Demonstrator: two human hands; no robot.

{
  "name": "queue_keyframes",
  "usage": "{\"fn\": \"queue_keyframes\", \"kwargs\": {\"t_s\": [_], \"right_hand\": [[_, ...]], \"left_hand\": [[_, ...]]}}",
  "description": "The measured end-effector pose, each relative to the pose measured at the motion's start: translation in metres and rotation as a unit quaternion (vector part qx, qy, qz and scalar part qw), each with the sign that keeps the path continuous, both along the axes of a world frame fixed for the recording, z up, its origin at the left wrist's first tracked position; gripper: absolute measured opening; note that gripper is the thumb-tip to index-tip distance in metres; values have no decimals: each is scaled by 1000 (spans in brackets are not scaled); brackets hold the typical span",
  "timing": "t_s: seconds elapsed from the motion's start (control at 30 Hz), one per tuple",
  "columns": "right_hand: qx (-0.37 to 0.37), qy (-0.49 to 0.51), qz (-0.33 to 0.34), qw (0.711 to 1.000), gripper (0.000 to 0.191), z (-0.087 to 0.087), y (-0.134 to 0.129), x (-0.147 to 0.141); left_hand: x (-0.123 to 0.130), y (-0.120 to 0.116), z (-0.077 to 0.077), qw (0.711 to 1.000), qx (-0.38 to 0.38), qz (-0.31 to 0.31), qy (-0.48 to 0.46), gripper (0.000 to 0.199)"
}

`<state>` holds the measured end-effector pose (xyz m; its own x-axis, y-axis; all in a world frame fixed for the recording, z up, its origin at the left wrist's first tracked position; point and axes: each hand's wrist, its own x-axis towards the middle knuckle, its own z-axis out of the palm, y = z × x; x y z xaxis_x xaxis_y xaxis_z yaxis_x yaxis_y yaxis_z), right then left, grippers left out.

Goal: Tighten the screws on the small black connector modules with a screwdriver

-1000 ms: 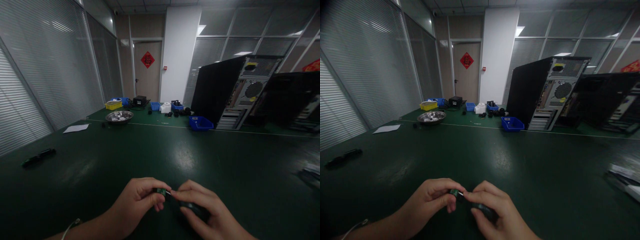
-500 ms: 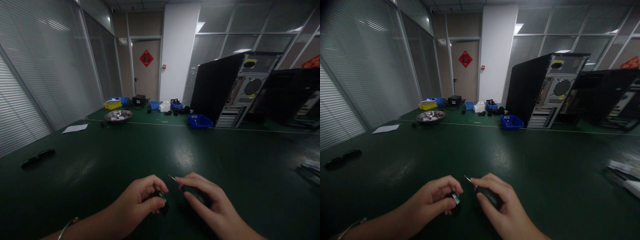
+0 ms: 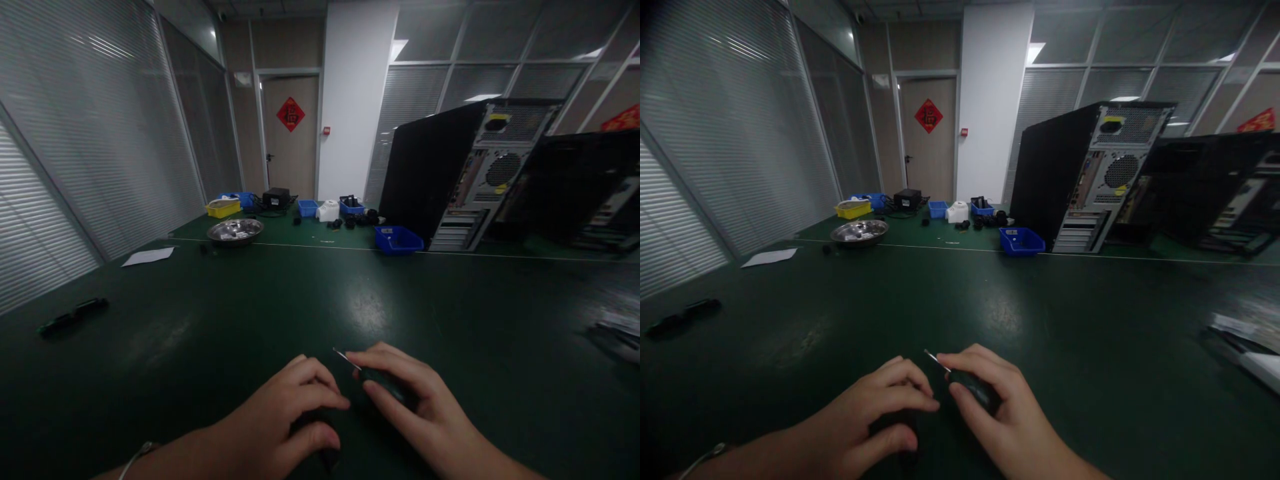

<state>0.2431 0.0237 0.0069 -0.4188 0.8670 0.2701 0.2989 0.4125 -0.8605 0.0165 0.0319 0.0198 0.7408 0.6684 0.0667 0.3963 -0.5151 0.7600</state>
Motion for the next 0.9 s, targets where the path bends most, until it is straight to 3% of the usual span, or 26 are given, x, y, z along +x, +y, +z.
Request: {"fn": "queue_keyframes", "kwargs": {"t_s": [0.2,0.37,0.53,0.73,0.9], "right_hand": [[7,-47,23,999,21,2,-2,-2],[-2,-112,58,992,32,3,-5,-6],[-2,-201,53,978,32,4,-8,-8],[22,-194,74,978,22,-2,-6,-6],[2,-132,45,990,25,-7,-7,-4]], "left_hand": [[5,-7,10,991,29,91,95,43],[8,-7,-1,980,79,60,175,43],[7,-13,2,987,61,76,128,34],[7,-10,15,992,-45,79,84,22],[5,-5,-2,987,-117,107,0,34]]}}
